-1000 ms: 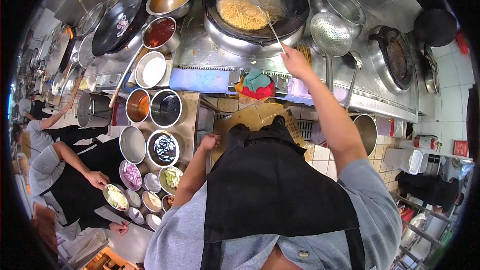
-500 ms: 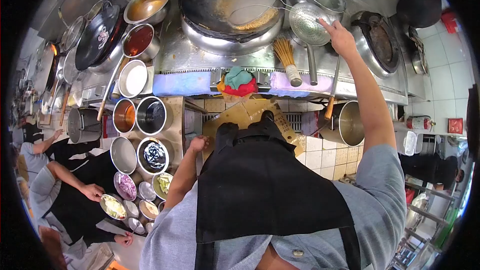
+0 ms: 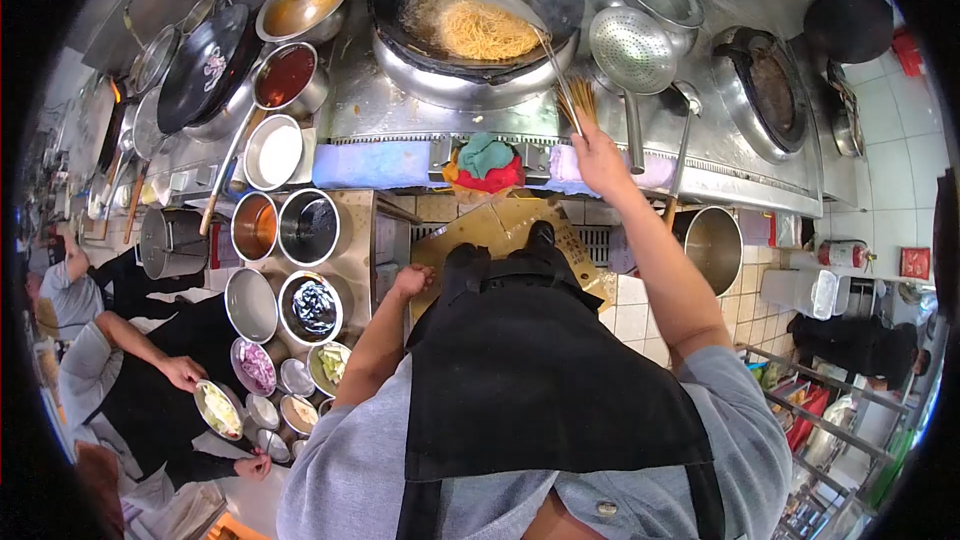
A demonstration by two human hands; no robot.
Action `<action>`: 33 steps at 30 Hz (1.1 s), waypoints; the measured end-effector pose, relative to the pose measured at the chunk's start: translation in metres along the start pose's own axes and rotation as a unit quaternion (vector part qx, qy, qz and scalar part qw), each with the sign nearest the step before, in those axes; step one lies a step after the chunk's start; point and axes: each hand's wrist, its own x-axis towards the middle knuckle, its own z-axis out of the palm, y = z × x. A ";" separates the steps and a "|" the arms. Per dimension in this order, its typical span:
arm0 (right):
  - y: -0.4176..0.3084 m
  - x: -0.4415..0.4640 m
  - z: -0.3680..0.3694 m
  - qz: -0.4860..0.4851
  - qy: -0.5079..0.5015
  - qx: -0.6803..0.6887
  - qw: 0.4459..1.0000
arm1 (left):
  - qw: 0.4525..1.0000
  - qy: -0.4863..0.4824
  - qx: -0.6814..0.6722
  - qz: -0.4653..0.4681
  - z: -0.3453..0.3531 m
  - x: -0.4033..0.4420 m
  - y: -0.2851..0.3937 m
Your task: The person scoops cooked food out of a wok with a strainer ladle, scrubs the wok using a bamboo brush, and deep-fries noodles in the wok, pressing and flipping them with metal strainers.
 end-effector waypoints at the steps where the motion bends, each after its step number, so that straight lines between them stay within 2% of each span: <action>1: -0.004 0.005 0.007 0.011 0.020 0.076 0.997 | 0.999 -0.018 -0.040 0.010 0.000 0.000 0.002; 3: -0.014 0.014 0.020 0.023 0.063 0.229 0.971 | 1.000 -0.002 -0.022 0.012 -0.002 -0.009 0.008; 7: -0.035 0.020 0.022 0.010 0.130 0.198 0.971 | 1.000 0.018 -0.007 0.022 -0.006 -0.009 0.008; 8: -0.041 0.013 0.023 0.067 0.089 0.302 0.947 | 0.999 0.020 -0.008 0.025 -0.007 -0.007 0.003; 10: -0.064 -0.004 0.017 0.156 0.014 0.494 0.855 | 0.999 0.032 -0.016 0.009 -0.006 -0.016 0.005; 11: -0.073 -0.013 0.013 0.151 0.014 0.491 0.858 | 0.999 0.033 -0.020 0.013 -0.006 -0.017 0.004; 13: -0.097 -0.032 -0.002 0.136 -0.051 0.602 0.785 | 0.999 0.000 -0.051 0.009 -0.007 -0.010 -0.012; 14: -0.100 -0.036 -0.009 0.133 -0.055 0.599 0.788 | 0.998 0.001 -0.057 0.011 -0.005 -0.005 -0.020; 16: -0.094 -0.039 -0.028 0.176 0.013 0.532 0.828 | 0.994 -0.017 -0.109 -0.007 -0.004 0.000 -0.026; 18: -0.060 -0.012 -0.047 0.145 -0.011 0.336 0.931 | 0.998 0.014 -0.069 0.001 -0.002 -0.014 -0.013; 19: -0.027 0.015 -0.045 0.043 0.048 0.184 0.981 | 0.999 0.043 -0.022 0.004 0.000 -0.024 -0.006; 20: -0.013 0.040 -0.046 -0.021 0.063 0.089 0.994 | 0.999 0.043 -0.024 0.004 0.001 -0.025 -0.006; 21: -0.001 0.065 -0.046 -0.080 0.090 -0.008 0.993 | 0.998 0.057 0.008 0.012 0.000 -0.026 -0.007; 23: 0.001 0.091 -0.050 -0.097 0.076 -0.042 0.991 | 0.996 0.071 0.042 0.022 -0.003 -0.027 -0.010; 25: 0.004 0.104 -0.044 -0.104 -0.005 -0.110 0.988 | 0.999 0.041 -0.029 -0.005 -0.009 -0.016 -0.022; 26: 0.008 0.103 -0.040 -0.105 -0.005 -0.108 0.989 | 0.999 0.043 -0.029 -0.005 -0.010 -0.010 -0.028; 28: 0.019 0.096 -0.032 -0.166 -0.032 -0.148 0.974 | 0.994 0.092 -0.065 0.012 -0.010 -0.005 -0.035; 31: 0.037 0.069 -0.030 -0.178 -0.036 -0.175 0.968 | 0.989 0.084 -0.116 0.029 -0.005 -0.013 -0.034; 32: 0.040 0.061 -0.029 -0.176 -0.039 -0.175 0.968 | 0.989 0.083 -0.117 0.026 -0.002 -0.021 -0.029; 33: 0.040 0.052 -0.032 -0.165 -0.060 -0.174 0.969 | 0.995 0.089 -0.047 0.017 -0.001 -0.033 -0.018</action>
